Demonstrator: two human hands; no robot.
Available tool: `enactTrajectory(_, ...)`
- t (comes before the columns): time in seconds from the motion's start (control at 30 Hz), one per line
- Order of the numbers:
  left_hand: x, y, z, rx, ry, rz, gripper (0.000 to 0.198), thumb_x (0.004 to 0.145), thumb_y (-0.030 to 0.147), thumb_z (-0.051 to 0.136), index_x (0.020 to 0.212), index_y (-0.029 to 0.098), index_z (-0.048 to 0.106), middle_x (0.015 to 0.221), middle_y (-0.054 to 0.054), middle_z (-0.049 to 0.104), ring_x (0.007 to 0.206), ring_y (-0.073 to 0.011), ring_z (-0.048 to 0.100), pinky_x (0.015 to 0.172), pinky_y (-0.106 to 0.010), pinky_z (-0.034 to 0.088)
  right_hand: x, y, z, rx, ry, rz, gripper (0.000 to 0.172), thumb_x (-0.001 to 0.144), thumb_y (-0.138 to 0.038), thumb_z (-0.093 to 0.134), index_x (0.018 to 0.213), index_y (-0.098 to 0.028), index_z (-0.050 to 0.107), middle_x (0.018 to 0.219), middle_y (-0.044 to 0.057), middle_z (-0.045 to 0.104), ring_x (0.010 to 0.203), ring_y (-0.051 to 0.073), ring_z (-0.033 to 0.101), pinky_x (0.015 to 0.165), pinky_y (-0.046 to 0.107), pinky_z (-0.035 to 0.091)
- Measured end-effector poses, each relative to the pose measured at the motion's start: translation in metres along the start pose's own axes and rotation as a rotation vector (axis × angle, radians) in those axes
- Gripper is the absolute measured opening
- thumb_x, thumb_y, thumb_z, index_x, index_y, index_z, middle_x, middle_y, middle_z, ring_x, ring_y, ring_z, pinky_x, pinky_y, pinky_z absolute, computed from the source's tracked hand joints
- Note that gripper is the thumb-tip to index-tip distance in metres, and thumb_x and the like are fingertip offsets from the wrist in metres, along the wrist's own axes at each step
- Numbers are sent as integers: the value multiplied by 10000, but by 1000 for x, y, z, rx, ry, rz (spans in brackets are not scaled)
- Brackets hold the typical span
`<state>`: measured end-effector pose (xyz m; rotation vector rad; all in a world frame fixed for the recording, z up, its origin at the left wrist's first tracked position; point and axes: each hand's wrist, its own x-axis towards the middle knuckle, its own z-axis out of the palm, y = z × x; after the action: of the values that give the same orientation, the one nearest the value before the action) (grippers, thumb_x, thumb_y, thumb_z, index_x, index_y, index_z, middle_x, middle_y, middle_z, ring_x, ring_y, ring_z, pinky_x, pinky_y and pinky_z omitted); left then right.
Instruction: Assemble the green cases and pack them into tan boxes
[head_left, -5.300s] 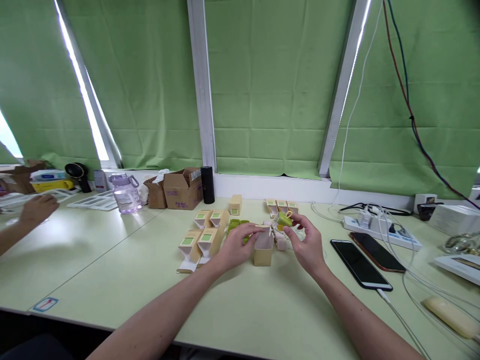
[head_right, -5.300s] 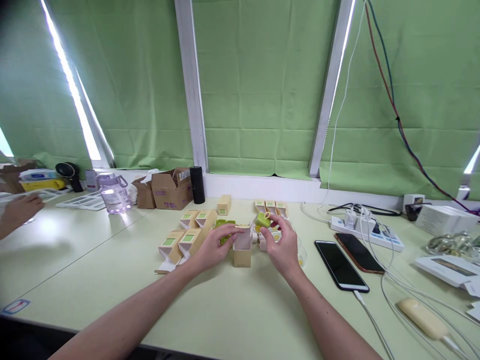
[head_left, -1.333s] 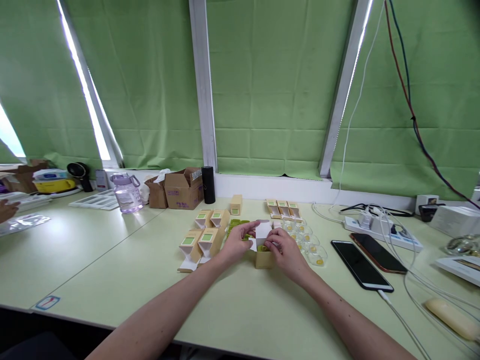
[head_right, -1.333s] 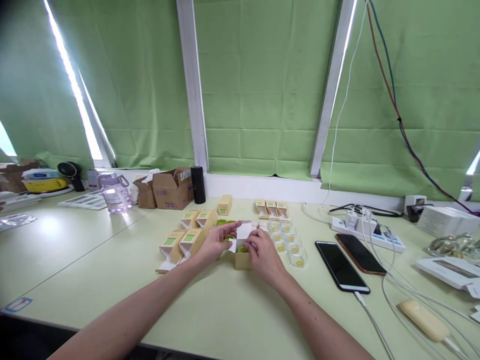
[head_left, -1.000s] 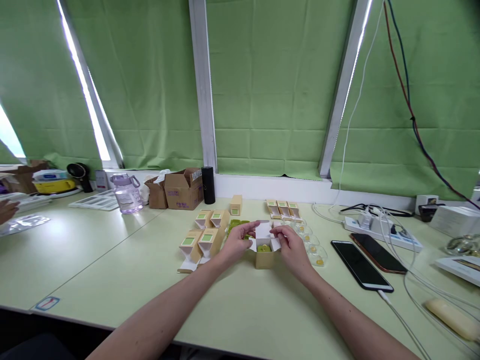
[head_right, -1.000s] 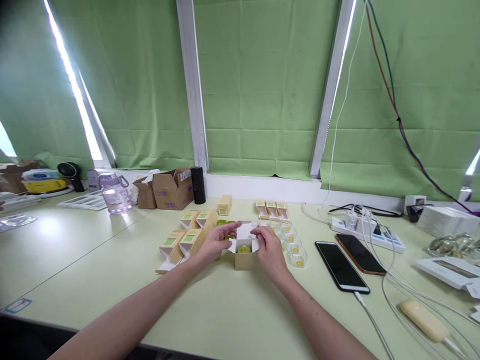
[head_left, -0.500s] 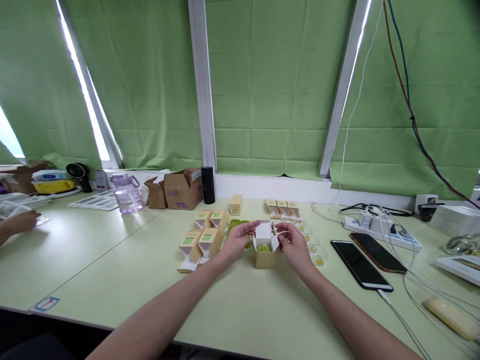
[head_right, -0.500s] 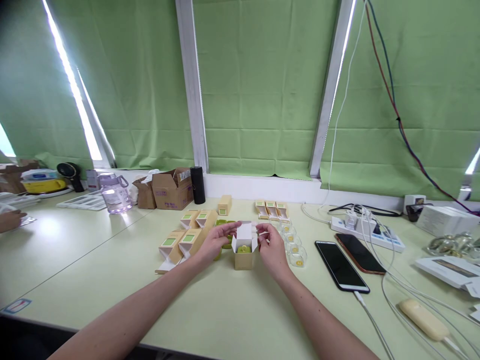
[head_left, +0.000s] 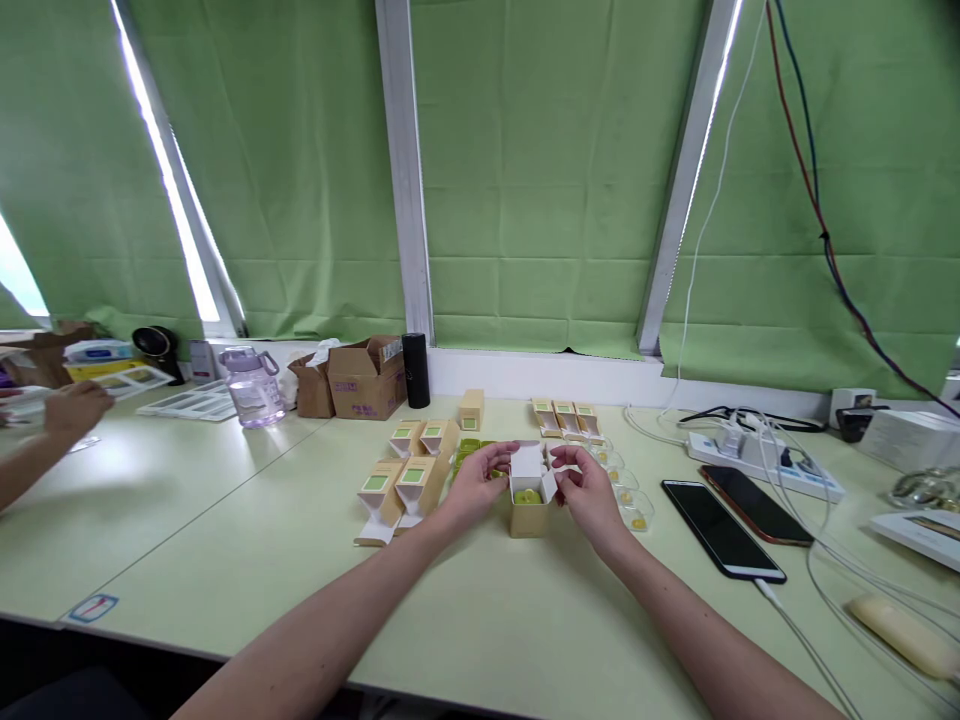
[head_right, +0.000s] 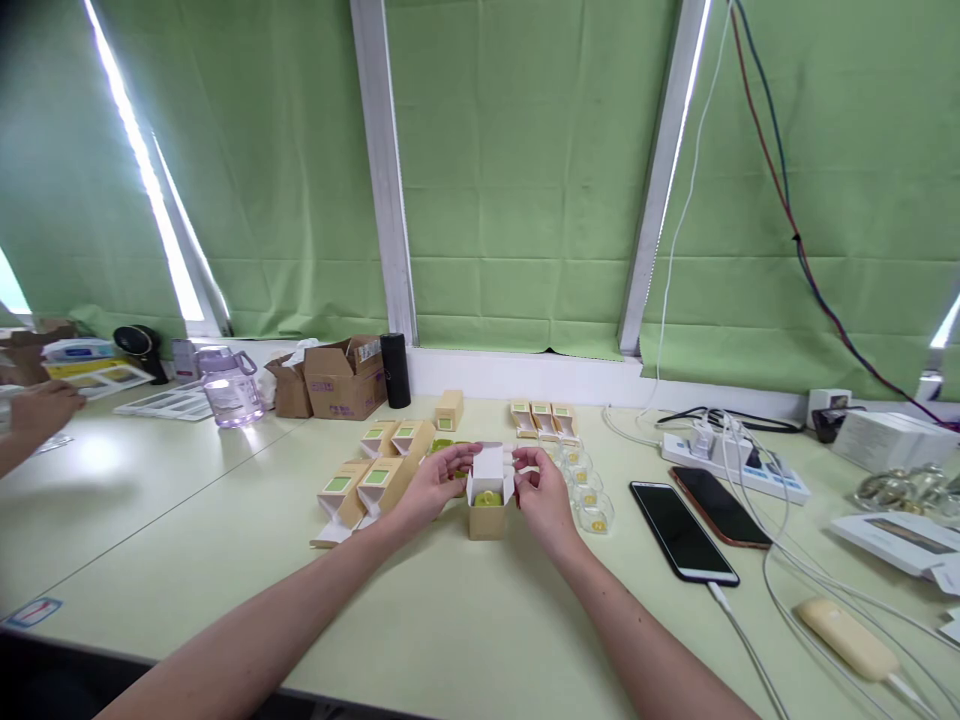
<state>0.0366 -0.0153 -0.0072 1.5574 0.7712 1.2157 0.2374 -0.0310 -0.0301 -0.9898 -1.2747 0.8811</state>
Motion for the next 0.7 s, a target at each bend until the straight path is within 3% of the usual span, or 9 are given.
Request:
enactTrajectory(0.3, -2, -5, 1, 106, -2, 1, 517, 768, 150, 779, 1267, 158, 643, 1189, -142, 729, 1093, -238, 678, 922, -353, 527, 0, 4, 0, 10, -13, -2, 365, 748, -331, 620, 1102, -248, 585, 1035, 52, 597, 603, 139, 548, 489, 286, 459)
enactTrajectory(0.47, -5, -3, 4, 179, 4, 8, 522, 794, 208, 798, 1281, 166, 614, 1091, -110, 735, 1049, -233, 674, 889, -341, 502, 0, 4, 1, 8, -15, 10, 377, 740, -346, 632, 1101, -252, 573, 1006, 32, 591, 586, 133, 543, 483, 286, 455)
enactTrajectory(0.7, -9, 5, 9, 205, -13, 7, 500, 803, 144, 733, 1268, 173, 551, 1075, -101, 741, 1060, -237, 681, 895, -344, 492, -2, 0, 2, 39, -25, 16, 397, 727, -322, 660, 1108, -250, 576, 973, 8, 581, 557, 123, 540, 465, 282, 443)
